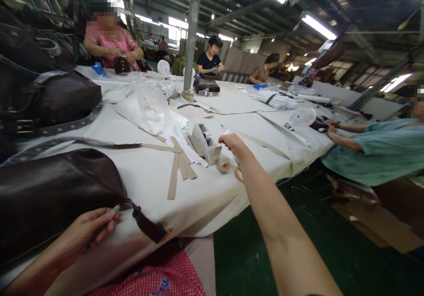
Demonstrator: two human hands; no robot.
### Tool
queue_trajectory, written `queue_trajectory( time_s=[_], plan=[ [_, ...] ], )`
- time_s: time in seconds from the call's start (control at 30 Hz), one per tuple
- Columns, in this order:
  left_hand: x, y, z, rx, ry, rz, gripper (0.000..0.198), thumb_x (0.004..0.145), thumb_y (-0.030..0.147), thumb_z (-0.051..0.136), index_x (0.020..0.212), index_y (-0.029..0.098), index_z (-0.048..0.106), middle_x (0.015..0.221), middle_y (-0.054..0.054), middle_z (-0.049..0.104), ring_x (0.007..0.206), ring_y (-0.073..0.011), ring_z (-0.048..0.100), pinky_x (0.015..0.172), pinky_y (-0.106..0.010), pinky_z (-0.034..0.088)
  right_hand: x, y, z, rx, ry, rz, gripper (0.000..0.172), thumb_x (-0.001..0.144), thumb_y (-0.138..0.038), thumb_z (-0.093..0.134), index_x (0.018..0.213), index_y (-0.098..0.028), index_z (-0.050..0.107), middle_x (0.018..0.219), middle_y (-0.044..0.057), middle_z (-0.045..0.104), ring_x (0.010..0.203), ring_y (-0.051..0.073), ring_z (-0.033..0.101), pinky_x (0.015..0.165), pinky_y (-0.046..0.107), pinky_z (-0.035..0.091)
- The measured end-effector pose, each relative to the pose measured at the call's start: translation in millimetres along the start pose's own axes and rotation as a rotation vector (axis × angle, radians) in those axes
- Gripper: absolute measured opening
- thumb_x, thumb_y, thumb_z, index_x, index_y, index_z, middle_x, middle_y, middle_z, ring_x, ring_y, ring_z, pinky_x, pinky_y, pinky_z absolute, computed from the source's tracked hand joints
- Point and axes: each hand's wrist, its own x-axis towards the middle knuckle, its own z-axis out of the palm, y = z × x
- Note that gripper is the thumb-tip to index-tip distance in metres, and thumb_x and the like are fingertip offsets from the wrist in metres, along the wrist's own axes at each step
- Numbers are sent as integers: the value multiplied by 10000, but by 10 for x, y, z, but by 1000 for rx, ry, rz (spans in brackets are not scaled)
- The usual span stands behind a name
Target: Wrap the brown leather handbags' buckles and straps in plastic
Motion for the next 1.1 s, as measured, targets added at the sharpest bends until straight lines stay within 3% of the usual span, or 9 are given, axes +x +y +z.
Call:
queue_trajectory(
  time_s=[0.1,0.2,0.33,0.43,0.53,0.63,0.7,0.87,1.1],
  plan=[
    [14,-26,5,15,17,28,572,485,657,735,703,140,627,532,33,531,401,-54,329,386,-181,215,-135,159,-18,-103,20,-9,144,765,-199,656,633,-145,642,585,-16,586,598,113,548,527,214,386],
    [69,-99,14,65,47,114,547,546,664,680,708,146,621,543,28,538,397,-63,330,400,-196,211,-231,267,34,-212,55,-6,126,690,-163,646,564,-164,653,623,20,629,741,174,621,600,226,398],
    [79,-204,71,259,160,282,416,763,566,526,633,173,569,538,10,536,424,-99,387,457,-232,277,-423,265,85,-325,79,-10,65,648,-146,640,600,-139,683,705,94,666,817,235,636,644,272,404],
    [8,-224,152,577,293,401,345,884,347,448,592,183,529,590,-32,591,585,-162,553,588,-265,365,-753,122,157,-263,-12,-153,205,755,-315,609,761,-147,725,647,41,626,669,175,585,583,257,380],
    [-52,-211,237,900,410,352,268,947,254,414,778,167,603,772,-88,690,747,-225,646,652,-297,388,-1310,-121,396,106,-411,-355,319,709,-447,665,781,-142,726,574,-9,536,514,101,430,489,237,305],
    [-103,-244,305,1107,461,266,272,987,221,353,957,147,614,894,-122,716,820,-267,681,654,-315,407,-1977,-339,858,216,-847,-340,272,676,-413,682,694,-142,691,567,-28,508,485,68,377,457,214,274],
    [-128,-300,328,1161,467,273,261,988,191,347,996,148,604,935,-119,715,848,-269,689,653,-312,425,-2293,-425,1230,266,-979,-305,234,714,-381,639,692,-149,661,514,-59,439,451,60,332,430,208,228],
    [-130,-434,319,1171,456,352,238,983,164,368,983,147,606,911,-111,704,851,-244,692,680,-296,467,-2416,-468,1850,165,-847,-371,196,797,-302,568,686,-155,635,441,-81,406,396,61,323,418,206,235],
    [-115,-458,293,1176,429,409,232,964,112,382,927,134,610,858,-116,688,831,-235,686,705,-289,492,-2365,-486,1952,-191,-676,-537,257,839,-224,523,596,-183,592,422,-17,548,456,115,560,496,203,368]
  ],
)
